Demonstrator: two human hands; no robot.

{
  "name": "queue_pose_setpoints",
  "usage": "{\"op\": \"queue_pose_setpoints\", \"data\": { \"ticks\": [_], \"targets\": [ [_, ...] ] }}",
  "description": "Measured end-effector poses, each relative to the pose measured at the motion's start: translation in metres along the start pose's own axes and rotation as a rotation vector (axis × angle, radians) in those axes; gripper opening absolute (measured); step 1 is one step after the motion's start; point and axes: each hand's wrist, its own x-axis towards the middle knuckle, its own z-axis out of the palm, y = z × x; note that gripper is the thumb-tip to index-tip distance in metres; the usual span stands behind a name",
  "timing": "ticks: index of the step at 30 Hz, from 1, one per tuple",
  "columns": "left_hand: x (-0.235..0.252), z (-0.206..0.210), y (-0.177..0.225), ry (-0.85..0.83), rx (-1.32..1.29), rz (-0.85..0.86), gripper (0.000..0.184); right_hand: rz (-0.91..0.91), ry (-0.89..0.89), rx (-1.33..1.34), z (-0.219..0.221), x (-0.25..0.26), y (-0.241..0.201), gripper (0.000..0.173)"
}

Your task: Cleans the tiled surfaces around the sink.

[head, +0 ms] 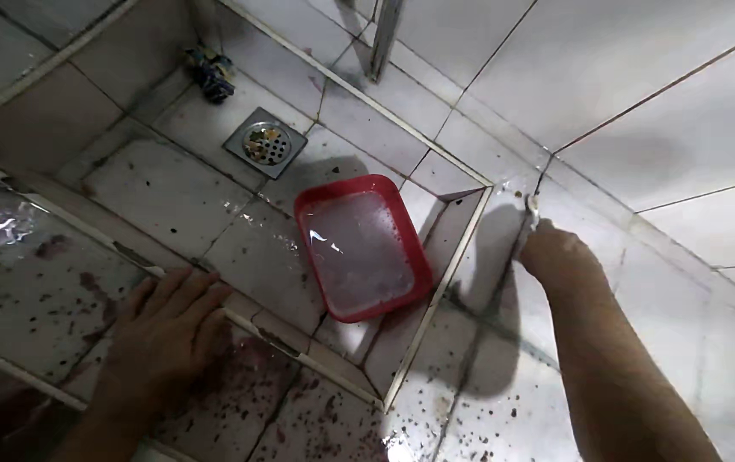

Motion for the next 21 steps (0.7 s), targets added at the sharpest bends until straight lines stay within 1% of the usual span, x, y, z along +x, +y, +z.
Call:
{"op": "queue_pose_setpoints", "data": {
  "ticks": [2, 4, 6, 7, 8, 10, 11, 13, 14, 16, 19, 21],
  "targets": [
    [0.001, 0.000, -0.001, 0.011, 0.000, 0.010, 0.060, -0.043, -0.012, 0.007, -0.010, 0.029, 0.003, 0.047],
    [0.002, 0.000, -0.001, 0.023, -0.002, 0.016, 0.060, -0.087, -0.018, -0.021, -0.026, 0.074, 0.001, 0.045],
    [0.000, -0.001, 0.000, 0.026, -0.002, 0.014, 0.059, -0.110, -0.038, -0.090, -0.037, 0.108, -0.005, 0.053],
    [0.000, -0.001, 0.000, 0.017, 0.002, 0.012, 0.060, -0.121, -0.042, -0.114, -0.038, 0.114, -0.006, 0.053],
    [0.000, -0.001, 0.000, 0.011, 0.005, 0.011, 0.061, -0.128, -0.051, -0.130, -0.038, 0.110, -0.005, 0.051],
    [0.001, -0.001, 0.000, 0.015, 0.007, 0.018, 0.061, -0.109, -0.066, -0.060, -0.034, 0.072, -0.004, 0.044],
    [0.001, 0.000, -0.001, 0.019, 0.009, 0.020, 0.060, -0.106, -0.053, -0.018, -0.023, 0.051, 0.001, 0.044],
    [0.002, 0.001, -0.001, 0.021, 0.010, 0.016, 0.060, -0.110, -0.037, 0.015, -0.002, 0.014, 0.012, 0.049],
    [0.002, 0.001, -0.001, 0.016, 0.011, 0.016, 0.061, -0.104, -0.037, 0.007, 0.004, 0.005, 0.015, 0.052],
    [0.002, 0.001, -0.001, 0.009, 0.015, 0.019, 0.060, -0.092, -0.072, 0.013, 0.000, 0.006, 0.016, 0.055],
    [0.002, 0.003, -0.002, 0.016, 0.013, 0.019, 0.060, -0.111, -0.080, 0.014, -0.025, 0.048, 0.013, 0.042],
    [0.001, 0.000, 0.000, 0.023, 0.012, 0.005, 0.060, -0.103, -0.067, 0.002, -0.044, 0.070, -0.001, 0.039]
  ]
}}
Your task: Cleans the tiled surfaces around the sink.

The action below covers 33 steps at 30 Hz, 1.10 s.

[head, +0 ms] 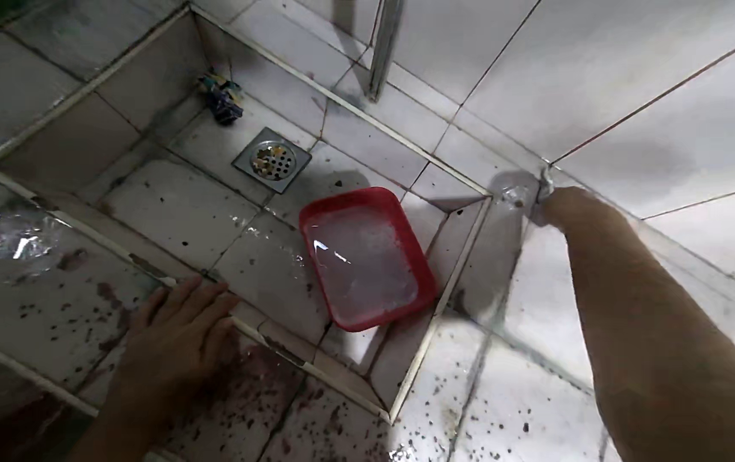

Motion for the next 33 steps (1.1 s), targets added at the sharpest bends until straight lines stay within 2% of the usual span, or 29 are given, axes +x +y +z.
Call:
{"op": "queue_pose_setpoints", "data": {
  "ticks": [2, 4, 6, 8, 10, 12, 14, 17, 20, 22, 25, 28, 30, 33],
  "targets": [
    [0.000, -0.002, 0.002, 0.010, 0.005, -0.002, 0.060, 0.066, -0.065, -0.042, -0.020, -0.010, -0.026, 0.037],
    [-0.001, -0.001, 0.000, 0.020, 0.001, 0.019, 0.059, 0.099, -0.110, -0.068, -0.019, -0.025, -0.032, 0.036],
    [0.000, -0.001, 0.000, 0.021, 0.001, 0.031, 0.059, 0.009, -0.043, -0.049, 0.011, -0.026, -0.004, 0.039],
    [0.001, 0.000, 0.000, 0.016, -0.009, 0.031, 0.060, -0.052, 0.023, 0.037, 0.049, -0.060, 0.017, 0.045],
    [0.003, 0.001, -0.001, 0.011, -0.004, 0.031, 0.062, -0.008, 0.023, 0.141, 0.070, -0.111, 0.016, 0.051],
    [0.002, 0.004, -0.004, 0.015, 0.008, 0.030, 0.061, 0.031, 0.016, 0.177, 0.078, -0.132, 0.016, 0.051],
    [0.002, 0.005, -0.005, 0.010, 0.012, 0.034, 0.059, 0.011, 0.036, 0.162, 0.071, -0.116, 0.022, 0.049],
    [0.002, 0.001, -0.001, -0.004, -0.007, 0.029, 0.061, -0.033, 0.003, 0.068, 0.044, -0.061, 0.018, 0.049],
    [0.002, -0.003, -0.001, -0.034, -0.003, 0.025, 0.064, -0.005, 0.000, 0.042, 0.030, -0.033, 0.008, 0.040],
    [0.003, -0.001, -0.003, -0.025, -0.003, 0.029, 0.063, 0.029, 0.033, 0.111, 0.044, -0.050, 0.012, 0.043],
    [0.003, 0.001, -0.003, 0.007, 0.001, 0.034, 0.062, 0.060, 0.008, 0.116, 0.071, -0.131, 0.004, 0.056],
    [0.003, 0.001, -0.002, 0.033, 0.015, 0.046, 0.064, 0.087, -0.010, 0.119, 0.091, -0.186, 0.000, 0.053],
    [0.004, -0.001, -0.002, 0.030, 0.014, 0.050, 0.063, 0.084, -0.018, 0.137, 0.083, -0.175, 0.004, 0.050],
    [0.005, 0.000, -0.002, 0.043, 0.003, 0.057, 0.062, 0.086, 0.024, 0.160, 0.060, -0.116, 0.006, 0.050]
  ]
}}
